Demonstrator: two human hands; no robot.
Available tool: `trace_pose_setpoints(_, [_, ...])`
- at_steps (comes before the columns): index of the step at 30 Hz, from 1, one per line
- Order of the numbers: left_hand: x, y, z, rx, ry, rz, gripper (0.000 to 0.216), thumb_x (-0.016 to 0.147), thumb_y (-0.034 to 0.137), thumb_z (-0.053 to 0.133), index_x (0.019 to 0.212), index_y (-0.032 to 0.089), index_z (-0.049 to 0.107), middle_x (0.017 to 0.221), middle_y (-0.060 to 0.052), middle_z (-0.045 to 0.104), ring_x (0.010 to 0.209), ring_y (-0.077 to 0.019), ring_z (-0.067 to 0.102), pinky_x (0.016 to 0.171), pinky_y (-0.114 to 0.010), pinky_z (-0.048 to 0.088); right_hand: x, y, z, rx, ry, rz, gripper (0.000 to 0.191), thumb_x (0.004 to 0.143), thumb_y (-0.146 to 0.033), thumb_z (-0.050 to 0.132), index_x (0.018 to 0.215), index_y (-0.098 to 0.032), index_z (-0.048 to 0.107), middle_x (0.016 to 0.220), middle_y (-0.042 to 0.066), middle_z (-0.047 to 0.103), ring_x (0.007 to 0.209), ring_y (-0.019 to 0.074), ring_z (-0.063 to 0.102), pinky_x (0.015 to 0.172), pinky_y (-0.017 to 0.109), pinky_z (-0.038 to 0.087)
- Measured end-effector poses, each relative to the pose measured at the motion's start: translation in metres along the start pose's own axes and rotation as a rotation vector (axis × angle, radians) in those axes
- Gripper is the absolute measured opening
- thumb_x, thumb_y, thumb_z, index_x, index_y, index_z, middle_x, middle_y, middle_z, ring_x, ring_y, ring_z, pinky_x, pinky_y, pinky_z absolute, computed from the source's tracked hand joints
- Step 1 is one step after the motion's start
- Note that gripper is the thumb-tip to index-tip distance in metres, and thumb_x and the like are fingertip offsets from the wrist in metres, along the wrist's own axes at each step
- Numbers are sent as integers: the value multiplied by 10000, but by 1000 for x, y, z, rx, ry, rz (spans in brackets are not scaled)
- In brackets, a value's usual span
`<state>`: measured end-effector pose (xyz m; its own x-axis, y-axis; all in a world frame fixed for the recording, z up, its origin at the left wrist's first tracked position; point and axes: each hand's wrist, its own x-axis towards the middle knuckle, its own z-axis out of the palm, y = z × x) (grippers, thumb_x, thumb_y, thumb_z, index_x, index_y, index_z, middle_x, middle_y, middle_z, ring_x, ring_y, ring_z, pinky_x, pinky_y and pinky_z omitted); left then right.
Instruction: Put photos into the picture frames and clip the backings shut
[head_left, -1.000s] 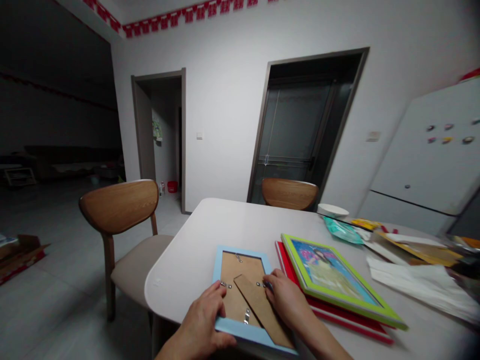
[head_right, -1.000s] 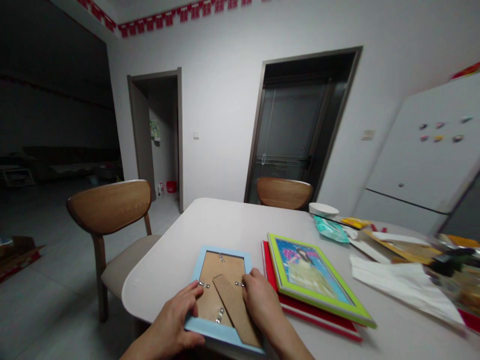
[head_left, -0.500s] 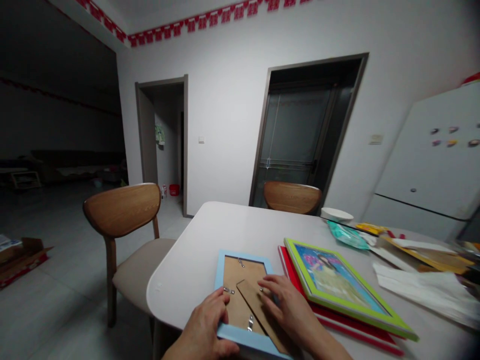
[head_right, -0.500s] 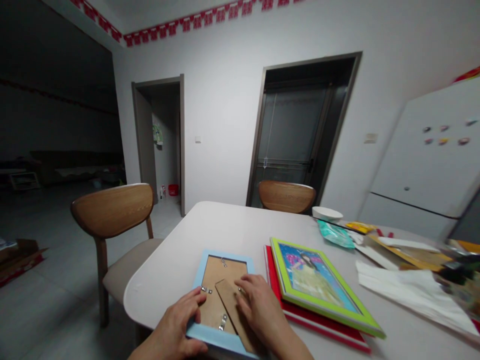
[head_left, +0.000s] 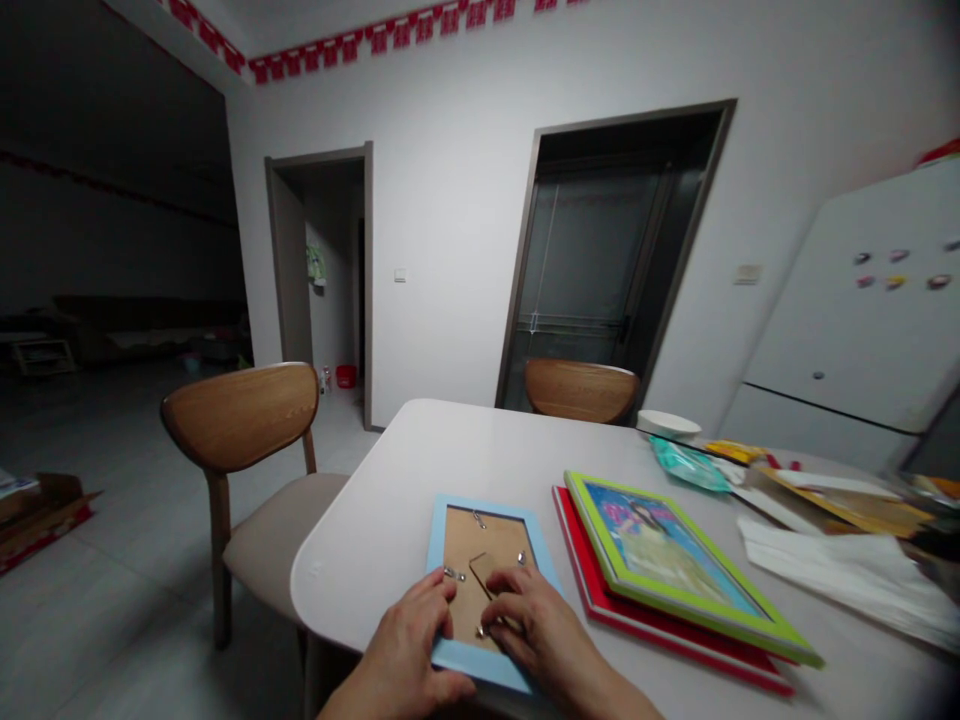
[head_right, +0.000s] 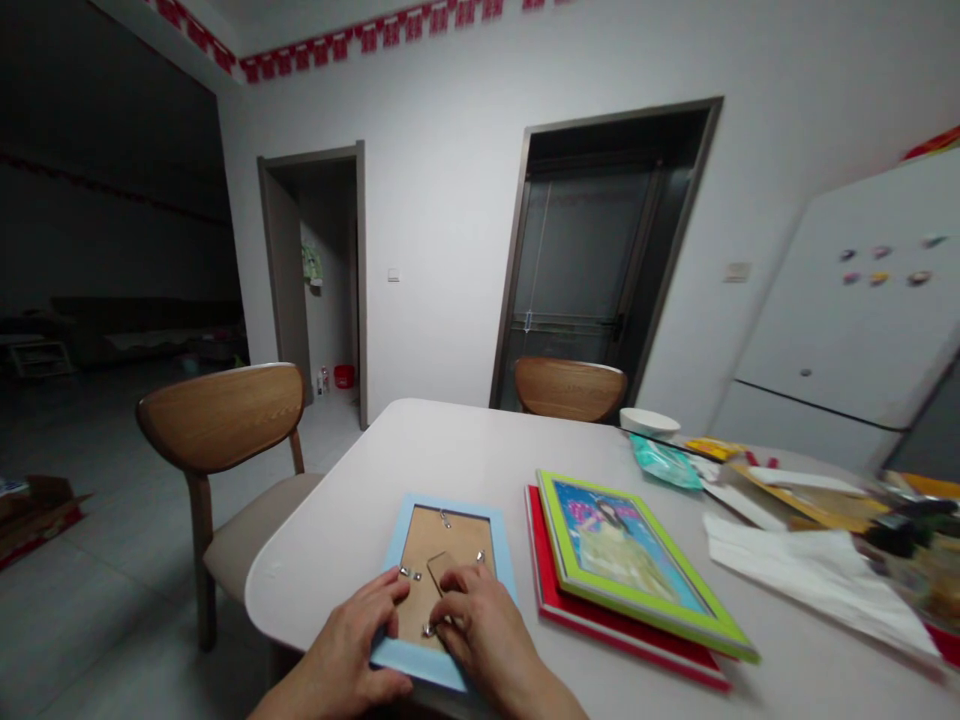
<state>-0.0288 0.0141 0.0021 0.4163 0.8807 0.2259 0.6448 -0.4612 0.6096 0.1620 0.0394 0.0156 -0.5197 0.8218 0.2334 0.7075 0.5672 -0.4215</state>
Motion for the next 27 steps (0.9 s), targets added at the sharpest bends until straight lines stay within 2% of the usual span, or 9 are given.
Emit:
trace_pose_setpoints(3, [0, -1, 1, 12, -7, -1, 319, 488, 210, 725, 732, 191, 522, 1206, -71, 485, 1195, -216, 313, 973, -321, 279, 4, -2, 2, -2, 26, 20, 199, 733, -199, 456, 735, -240, 650, 905, 35, 572, 862, 166, 488, 764, 286, 343])
trace_pose_setpoints(7, [2, -2, 1, 12, -5, 19, 323, 486, 230, 727, 732, 193, 521, 1194, -63, 495, 1188, -220, 323, 973, -322, 281, 18, -11, 5, -22, 67, 55, 218, 762, -227, 423, 814, -213, 635, 901, 45, 584, 871, 167, 484, 802, 280, 319])
trace_pose_setpoints(13, [2, 0, 0, 26, 24, 22, 316, 483, 197, 722, 717, 189, 510, 1165, -79, 514, 1152, -231, 373, 968, -325, 292, 43, -21, 12, -123, 29, 76, 194, 748, -244, 465, 796, -214, 650, 836, 39, 588, 866, 163, 474, 767, 242, 318])
trace_pose_setpoints(16, [0, -2, 3, 37, 36, -10, 323, 477, 179, 721, 717, 183, 505, 1209, -101, 476, 1168, -239, 350, 974, -331, 285, 48, -22, 12, -165, 6, 84, 206, 756, -236, 456, 817, -224, 652, 836, 40, 588, 880, 164, 473, 763, 236, 321])
trace_pose_setpoints(20, [-2, -3, 5, 59, 51, -35, 320, 494, 175, 699, 748, 182, 504, 1282, -116, 390, 1186, -245, 320, 970, -348, 287, 54, -22, 15, -206, 55, 124, 208, 750, -222, 450, 795, -209, 653, 831, 54, 588, 854, 165, 489, 731, 234, 334])
trace_pose_setpoints(25, [-1, -1, 4, 46, 52, -13, 295, 527, 171, 684, 758, 181, 500, 1295, -117, 370, 1198, -227, 303, 975, -327, 279, 66, -17, 24, -241, 78, 207, 215, 730, -208, 437, 758, -137, 638, 817, 102, 603, 807, 191, 519, 664, 253, 345])
trace_pose_setpoints(27, [-1, -2, 4, 44, 64, -9, 296, 530, 174, 686, 759, 183, 498, 1299, -116, 365, 1202, -229, 295, 979, -333, 271, 71, -11, 24, -235, 73, 226, 200, 717, -210, 453, 758, -143, 637, 794, 89, 621, 777, 176, 537, 636, 236, 346])
